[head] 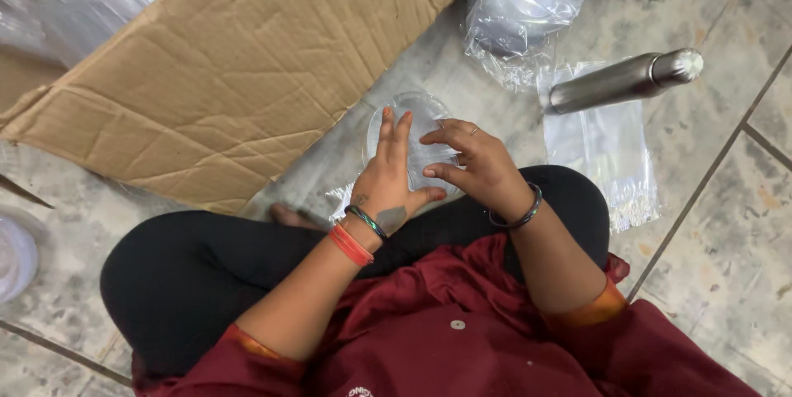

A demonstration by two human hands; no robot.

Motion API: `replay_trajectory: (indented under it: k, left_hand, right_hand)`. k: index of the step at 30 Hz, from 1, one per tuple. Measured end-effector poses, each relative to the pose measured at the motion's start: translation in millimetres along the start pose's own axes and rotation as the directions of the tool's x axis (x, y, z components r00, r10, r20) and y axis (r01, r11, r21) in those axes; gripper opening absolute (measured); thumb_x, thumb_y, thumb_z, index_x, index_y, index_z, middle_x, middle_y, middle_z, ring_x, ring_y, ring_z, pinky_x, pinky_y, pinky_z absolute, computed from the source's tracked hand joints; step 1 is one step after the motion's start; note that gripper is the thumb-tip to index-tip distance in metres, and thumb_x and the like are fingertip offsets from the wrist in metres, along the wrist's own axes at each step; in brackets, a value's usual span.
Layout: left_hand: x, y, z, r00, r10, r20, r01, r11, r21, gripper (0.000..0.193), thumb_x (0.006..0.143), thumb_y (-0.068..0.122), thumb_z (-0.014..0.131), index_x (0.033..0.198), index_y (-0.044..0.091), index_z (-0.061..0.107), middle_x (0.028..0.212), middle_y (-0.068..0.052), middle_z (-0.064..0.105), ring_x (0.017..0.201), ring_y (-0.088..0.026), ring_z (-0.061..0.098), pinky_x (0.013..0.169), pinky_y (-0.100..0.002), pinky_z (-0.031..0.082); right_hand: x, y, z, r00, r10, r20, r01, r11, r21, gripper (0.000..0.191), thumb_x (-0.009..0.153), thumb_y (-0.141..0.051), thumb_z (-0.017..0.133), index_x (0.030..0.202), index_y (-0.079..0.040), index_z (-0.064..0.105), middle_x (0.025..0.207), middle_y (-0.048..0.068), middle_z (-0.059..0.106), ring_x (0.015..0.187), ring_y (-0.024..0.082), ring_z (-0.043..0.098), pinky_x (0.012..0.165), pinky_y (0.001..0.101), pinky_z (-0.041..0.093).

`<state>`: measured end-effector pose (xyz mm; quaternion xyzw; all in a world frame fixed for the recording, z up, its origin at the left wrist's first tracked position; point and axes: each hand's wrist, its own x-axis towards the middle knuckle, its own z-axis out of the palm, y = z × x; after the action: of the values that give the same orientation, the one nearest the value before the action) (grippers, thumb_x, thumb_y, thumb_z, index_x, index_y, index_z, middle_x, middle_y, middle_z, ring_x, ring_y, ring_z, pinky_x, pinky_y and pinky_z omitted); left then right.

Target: The person sits on the floor and repeatedly picks up clear plastic plates from a stack. They hold each plate up to the camera, rotate it to inspect the surface and edges, and then place it back down. This process is repeated for multiple plates throughout the clip.

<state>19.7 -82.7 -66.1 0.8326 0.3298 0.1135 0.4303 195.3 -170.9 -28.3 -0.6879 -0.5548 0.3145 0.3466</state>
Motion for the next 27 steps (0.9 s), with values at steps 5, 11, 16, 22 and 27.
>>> replay_trajectory:
  k: [5, 11, 16, 22, 27]
  left_hand:
    - [-3.9, 3.0, -1.4, 0.999, -0.024, 0.038, 0.024, 1.000, 0.011, 0.133, 0.061, 0.044, 0.095, 0.159, 0.013, 0.011, 0.168, -0.028, 0.006, 0.124, -0.048, 0.058, 0.085, -0.045, 0.058]
    - [-1.5, 5.0, -5.3, 0.999, -0.029, 0.042, 0.028, 0.999, 0.024, 0.139, 0.060, 0.045, 0.096, 0.160, 0.013, 0.006, 0.167, -0.028, 0.008, 0.125, -0.047, 0.057, 0.084, -0.044, 0.059]
    - [-1.9, 7.6, -6.9, 0.992, -0.089, 0.090, 0.087, 0.996, 0.028, 0.141, 0.059, 0.046, 0.095, 0.160, 0.013, 0.003, 0.168, -0.026, 0.009, 0.123, -0.045, 0.059, 0.081, -0.043, 0.060]
    - [-1.5, 4.0, -3.8, 0.998, -0.036, 0.053, 0.036, 0.999, 0.009, 0.141, 0.058, 0.046, 0.096, 0.160, 0.012, 0.004, 0.167, -0.028, 0.009, 0.124, -0.047, 0.058, 0.082, -0.043, 0.060]
    - [-2.4, -1.3, 0.9, 0.998, -0.041, 0.041, 0.042, 0.999, -0.020, 0.141, 0.058, 0.045, 0.096, 0.160, 0.013, 0.005, 0.168, -0.027, 0.009, 0.130, -0.046, 0.054, 0.087, -0.043, 0.059]
  right_hand:
    - [-2.9, 0.8, -0.6, 0.998, -0.067, 0.012, 0.067, 0.997, -0.025, 0.043, 0.084, -0.021, 0.085, 0.122, -0.012, 0.070, 0.130, 0.014, 0.067, 0.128, 0.028, 0.063, 0.076, 0.0318, 0.061]
    - [-2.7, 2.2, -2.0, 1.000, -0.031, 0.006, 0.030, 0.999, 0.031, 0.045, 0.084, -0.022, 0.084, 0.124, -0.012, 0.068, 0.133, 0.015, 0.064, 0.126, 0.028, 0.064, 0.083, 0.0334, 0.063]
    - [-2.1, 1.0, -3.6, 0.999, -0.028, 0.024, 0.028, 0.999, 0.016, 0.044, 0.084, -0.022, 0.084, 0.124, -0.011, 0.068, 0.130, 0.014, 0.065, 0.133, 0.029, 0.060, 0.081, 0.0337, 0.064]
    - [-1.4, 1.9, -3.5, 0.999, -0.018, 0.028, 0.017, 0.999, 0.029, 0.045, 0.084, -0.022, 0.084, 0.124, -0.011, 0.068, 0.131, 0.012, 0.066, 0.135, 0.029, 0.059, 0.082, 0.0343, 0.065]
    - [-1.3, 2.4, -4.1, 0.999, -0.022, 0.024, 0.021, 1.000, 0.020, 0.045, 0.083, -0.022, 0.084, 0.124, -0.011, 0.068, 0.131, 0.012, 0.066, 0.135, 0.029, 0.058, 0.083, 0.0345, 0.065]
